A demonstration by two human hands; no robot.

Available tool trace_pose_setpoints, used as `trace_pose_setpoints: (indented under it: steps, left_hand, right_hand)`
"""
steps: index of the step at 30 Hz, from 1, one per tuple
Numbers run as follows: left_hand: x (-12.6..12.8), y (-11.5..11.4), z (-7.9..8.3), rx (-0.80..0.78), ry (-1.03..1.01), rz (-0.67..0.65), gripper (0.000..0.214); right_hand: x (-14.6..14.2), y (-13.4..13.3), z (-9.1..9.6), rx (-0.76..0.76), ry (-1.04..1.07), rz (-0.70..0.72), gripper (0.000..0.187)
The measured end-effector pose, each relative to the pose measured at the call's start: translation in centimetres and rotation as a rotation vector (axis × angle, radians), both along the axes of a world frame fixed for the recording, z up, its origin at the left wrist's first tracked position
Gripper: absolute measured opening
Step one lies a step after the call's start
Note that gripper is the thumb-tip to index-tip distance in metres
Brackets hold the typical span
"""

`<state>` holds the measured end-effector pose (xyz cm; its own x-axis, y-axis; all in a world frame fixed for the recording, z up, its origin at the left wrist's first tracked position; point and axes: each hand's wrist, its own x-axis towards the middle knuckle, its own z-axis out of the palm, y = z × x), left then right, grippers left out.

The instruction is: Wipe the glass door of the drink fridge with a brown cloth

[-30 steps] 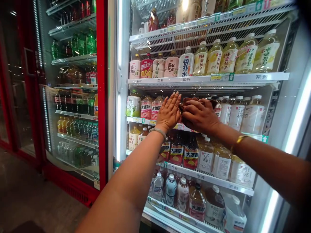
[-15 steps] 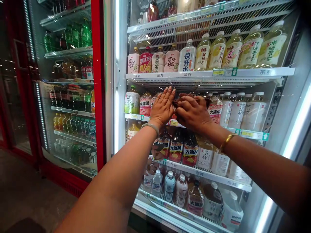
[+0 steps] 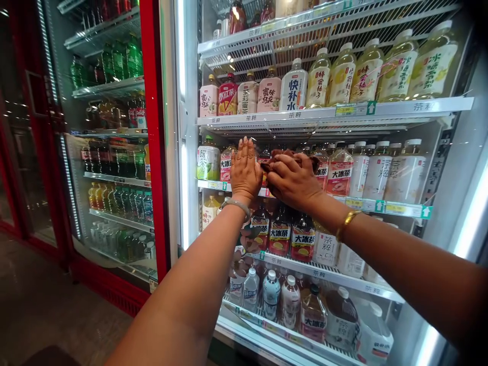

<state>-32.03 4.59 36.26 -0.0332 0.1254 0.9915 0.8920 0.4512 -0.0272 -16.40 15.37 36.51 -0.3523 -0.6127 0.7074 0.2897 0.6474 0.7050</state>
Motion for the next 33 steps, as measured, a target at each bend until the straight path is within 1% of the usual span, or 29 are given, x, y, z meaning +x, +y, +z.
trace_pose_setpoints:
  steps: [2, 3, 4, 6, 8, 10, 11, 13, 15, 17, 18, 19, 21, 23, 24, 26, 27, 29, 31, 33]
  left_hand:
    - [-0.3, 0.0, -0.1, 0.030, -0.040, -0.010, 0.069]
    - [-0.4, 0.0, -0.1, 0.021, -0.042, -0.020, 0.069]
    - [-0.4, 0.0, -0.2, 0.012, -0.040, -0.030, 0.070]
    - [-0.4, 0.0, -0.2, 0.009, -0.043, -0.037, 0.070]
    - [-0.3, 0.0, -0.2, 0.006, -0.052, -0.023, 0.070]
    - [-0.3, -0.1, -0.1, -0.006, -0.062, 0.011, 0.068]
    - [-0.3, -0.1, -0.1, -0.011, -0.065, 0.027, 0.067]
    - [-0.3, -0.1, -0.1, -0.017, -0.064, 0.044, 0.066]
    - [-0.5, 0.0, -0.1, -0.018, -0.046, 0.041, 0.067]
    - [-0.8, 0.1, -0.1, -0.023, -0.025, 0.029, 0.070]
    - [-1.1, 0.1, 0.0, -0.031, -0.018, 0.025, 0.072]
    - [-1.4, -0.1, 0.0, -0.046, -0.011, 0.020, 0.073]
    - [-2.1, -0.8, -0.1, -0.101, 0.022, 0.005, 0.074]
    - [-3.0, -1.7, -0.3, -0.177, 0.100, -0.019, 0.072]
    - [-3.4, -2.3, -0.4, -0.209, 0.144, -0.032, 0.070]
    - [-4.1, -3.1, -0.9, -0.233, 0.207, -0.047, 0.068]
    - [-4.3, -3.4, -1.1, -0.224, 0.218, -0.047, 0.068]
    - [-4.5, -3.6, -1.5, -0.188, 0.212, -0.041, 0.067]
    - [-4.5, -3.6, -1.8, -0.168, 0.204, -0.038, 0.067]
    - [-4.6, -3.5, -1.9, -0.172, 0.195, -0.036, 0.068]
  right_hand:
    - [1.0, 0.8, 0.1, 0.109, -0.113, -0.007, 0.016]
    - [1.4, 1.1, 0.4, 0.131, -0.154, -0.022, 0.016]
    - [1.6, 1.3, 0.9, 0.123, -0.174, -0.039, 0.018]
    - [1.4, 1.1, 2.0, 0.024, -0.154, -0.062, 0.022]
    - [0.2, 0.3, 2.6, -0.134, -0.075, -0.054, 0.026]
    - [-1.1, -0.7, 2.3, -0.248, -0.015, -0.024, 0.026]
    - [-1.6, -1.0, 1.9, -0.266, -0.008, -0.015, 0.026]
    - [-2.0, -1.2, 1.0, -0.225, -0.028, -0.006, 0.026]
    - [-1.4, -0.6, 0.4, -0.097, -0.098, -0.020, 0.026]
    - [-0.2, 0.4, 0.7, 0.030, -0.165, -0.050, 0.025]
    - [0.3, 0.8, 1.2, 0.062, -0.179, -0.069, 0.025]
    - [0.6, 1.0, 1.7, 0.061, -0.172, -0.087, 0.025]
    - [0.5, 0.9, 2.9, -0.019, -0.101, -0.110, 0.026]
    - [-0.7, 0.0, 3.5, -0.135, -0.011, -0.104, 0.027]
    - [-1.6, -0.7, 3.4, -0.184, 0.027, -0.090, 0.027]
    - [-3.3, -2.0, 2.6, -0.236, 0.072, -0.052, 0.028]
    - [-3.9, -2.5, 1.9, -0.231, 0.067, -0.033, 0.027]
    - [-4.4, -2.8, 0.4, -0.162, 0.009, 0.000, 0.026]
    - [-3.6, -2.1, -0.6, -0.021, -0.089, 0.037, 0.025]
    - [-2.2, -0.8, -0.5, 0.154, -0.199, 0.066, 0.024]
